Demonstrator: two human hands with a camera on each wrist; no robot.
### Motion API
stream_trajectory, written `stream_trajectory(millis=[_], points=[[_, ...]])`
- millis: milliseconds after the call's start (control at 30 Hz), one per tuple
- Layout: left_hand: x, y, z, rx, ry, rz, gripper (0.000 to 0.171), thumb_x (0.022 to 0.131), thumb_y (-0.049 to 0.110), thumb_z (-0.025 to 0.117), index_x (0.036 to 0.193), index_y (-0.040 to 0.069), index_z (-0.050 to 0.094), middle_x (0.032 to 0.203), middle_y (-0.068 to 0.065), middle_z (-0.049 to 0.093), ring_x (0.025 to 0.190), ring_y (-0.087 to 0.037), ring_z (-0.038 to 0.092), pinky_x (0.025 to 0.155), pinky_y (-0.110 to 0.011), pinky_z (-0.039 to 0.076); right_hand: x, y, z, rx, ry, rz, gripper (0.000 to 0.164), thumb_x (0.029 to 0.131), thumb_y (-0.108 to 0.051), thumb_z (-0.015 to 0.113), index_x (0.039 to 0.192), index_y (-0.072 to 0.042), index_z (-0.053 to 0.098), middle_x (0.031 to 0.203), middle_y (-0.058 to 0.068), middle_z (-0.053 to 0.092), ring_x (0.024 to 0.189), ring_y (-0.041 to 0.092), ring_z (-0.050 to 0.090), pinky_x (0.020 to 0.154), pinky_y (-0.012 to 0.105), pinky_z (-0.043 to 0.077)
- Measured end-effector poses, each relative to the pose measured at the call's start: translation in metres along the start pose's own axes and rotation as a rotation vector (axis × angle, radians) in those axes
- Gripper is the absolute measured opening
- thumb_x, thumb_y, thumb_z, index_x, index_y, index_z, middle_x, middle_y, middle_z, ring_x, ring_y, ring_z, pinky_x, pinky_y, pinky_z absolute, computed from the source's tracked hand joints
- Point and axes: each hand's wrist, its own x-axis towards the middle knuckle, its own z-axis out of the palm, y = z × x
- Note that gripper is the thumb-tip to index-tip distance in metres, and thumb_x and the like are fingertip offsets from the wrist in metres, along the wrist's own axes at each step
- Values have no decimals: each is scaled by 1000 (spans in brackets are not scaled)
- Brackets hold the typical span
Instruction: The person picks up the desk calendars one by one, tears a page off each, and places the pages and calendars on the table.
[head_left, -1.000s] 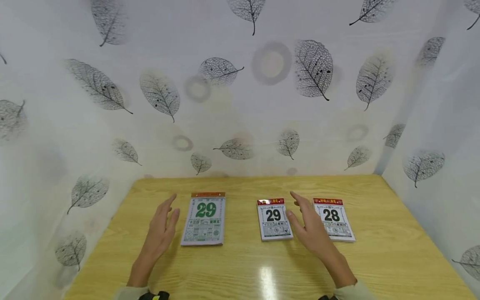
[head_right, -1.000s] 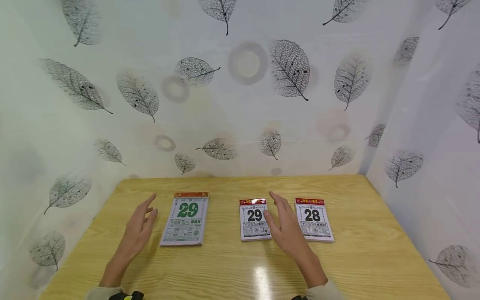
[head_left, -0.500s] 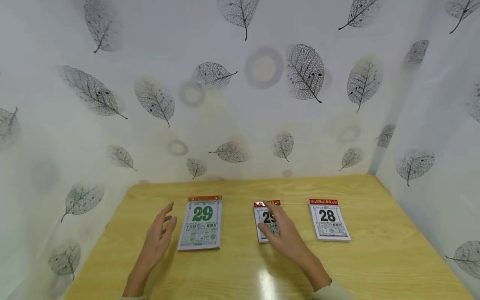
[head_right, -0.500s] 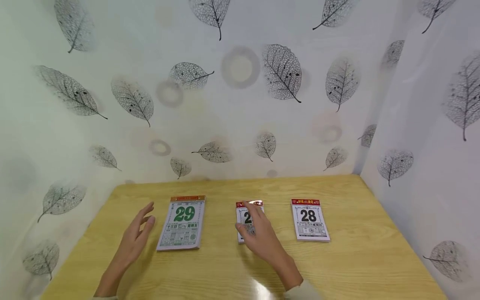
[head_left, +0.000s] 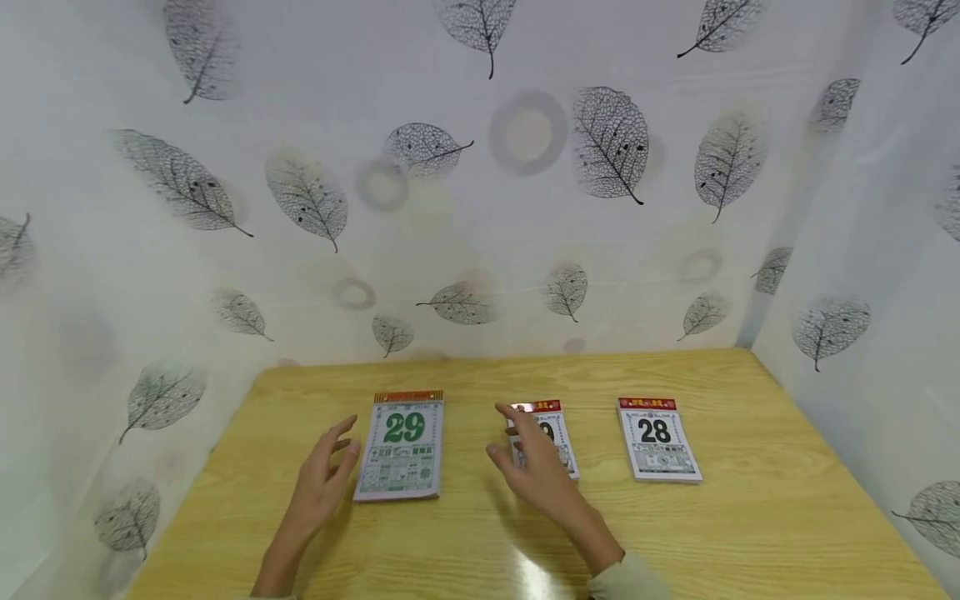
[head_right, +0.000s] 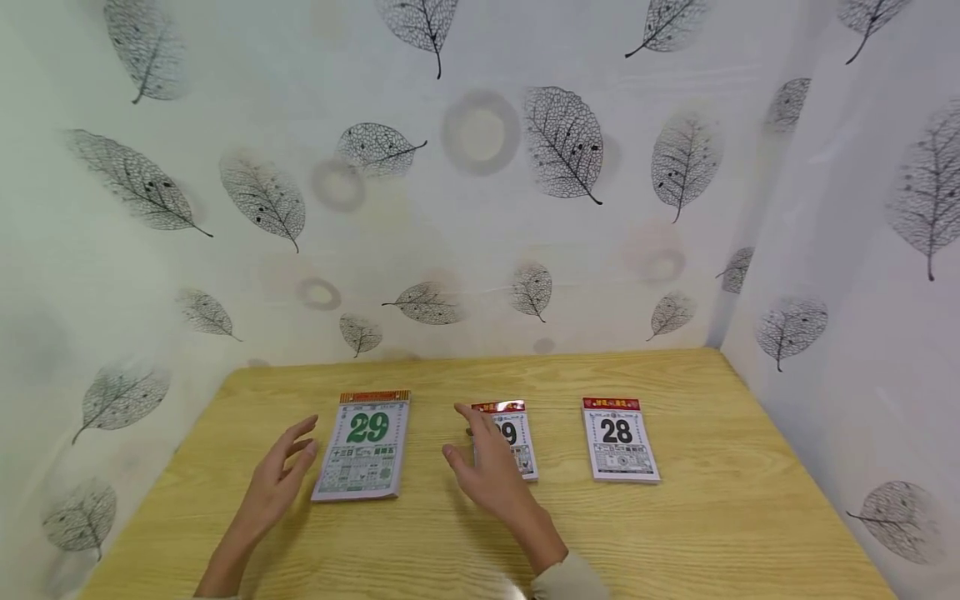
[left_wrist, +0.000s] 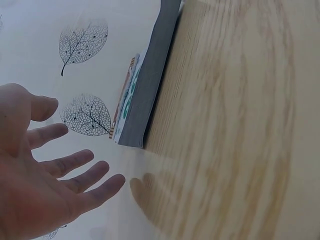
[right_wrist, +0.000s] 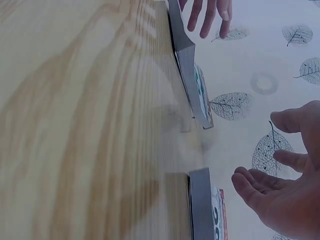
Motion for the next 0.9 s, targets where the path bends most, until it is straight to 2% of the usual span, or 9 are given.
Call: stream_trajectory(millis=[133,433,633,900], points=[[-1,-1,2,-15,-8,-13,48,110,19,49,152,0,41,150,-33,43,126,-53,52,94,-72,49,2,-1,11,28,-6,16,58,100,-18,67,152,-7,44,146,18,52,116,38,61,94,52,56],[4,-3,3,-1,-10,-70,45,109,19,51,150,1,45,143,-32,50,123,-50,57,94,-65,52,8,-5,30,82,-81,82,62,99,-26,67,153,-7,43,147,20,50,117,38,60,95,51,55],[8,-8,3,19,-11,-136,42,107,13,54,146,0,49,133,-30,59,118,-45,62,96,-54,55,10,-2,40,38,-141,73,66,97,-26,70,153,-6,41,142,24,52,118,37,61,97,53,53],[17,-8,5,12,-42,-180,37,105,8,56,141,-1,56,131,-27,61,117,-41,63,100,-51,54,14,-4,51,51,-182,65,60,97,-24,70,149,-6,47,135,22,57,115,35,60,95,49,54]])
